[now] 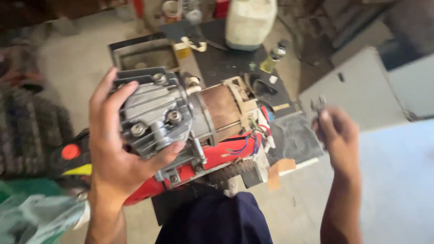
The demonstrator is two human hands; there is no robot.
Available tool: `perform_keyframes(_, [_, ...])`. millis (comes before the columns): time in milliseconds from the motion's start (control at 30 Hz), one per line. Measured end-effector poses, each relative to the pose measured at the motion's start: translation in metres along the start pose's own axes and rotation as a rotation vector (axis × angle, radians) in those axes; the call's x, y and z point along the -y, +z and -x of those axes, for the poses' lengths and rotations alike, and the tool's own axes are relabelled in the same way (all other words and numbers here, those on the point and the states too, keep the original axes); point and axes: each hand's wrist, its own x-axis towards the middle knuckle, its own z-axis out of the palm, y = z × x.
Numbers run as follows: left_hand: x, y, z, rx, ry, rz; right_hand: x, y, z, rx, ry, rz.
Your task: Using a wrench to tighten or loosen bolts on the cylinder head of a small air compressor unit.
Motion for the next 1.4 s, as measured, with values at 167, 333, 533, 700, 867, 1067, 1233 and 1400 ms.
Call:
perform_keyframes(167, [-0.025, -0.018, -0.021, 0.258, 0.059, -0.289, -0.101, 0.01, 0.044, -0.037, 0.42, -0.024])
perform_keyframes(333, [-0.019, -0.015, -0.037, 0.461, 0.103, -0.331, -0.199, 0.009, 0.065, -0.017, 0.599, -0.168])
perform_keyframes(533, [-0.009, -0.003, -0.027, 0.381, 0.174, -0.141, -0.136, 0.0, 0.052, -0.058, 0.732, -0.328])
perform_keyframes(700, [-0.023, -0.001, -0.011, 0.276, 0.15, -0.245, -0.134, -0.008, 0.021, -0.028, 0.547, -0.312])
perform_keyframes(867, [-0.04, -0.006, 0.014, 0.223, 0.204, -0.416, -0.09, -0.004, 0.003, 0.014, 0.205, -0.39])
perform_keyframes(1067, [-0.035, -0.015, 0.033, 0.153, 0.265, -0.392, -0.01, 0.002, 0.002, 0.185, -0.089, -0.299])
perform_keyframes(1233, [-0.015, -0.026, 0.03, 0.092, 0.324, -0.295, 0.067, 0.008, -0.001, 0.228, -0.595, 0.065])
perform_keyframes(1400, [0.007, -0.026, 0.012, 0.093, 0.359, -0.219, 0.12, 0.029, -0.047, 0.381, -0.934, 0.333])
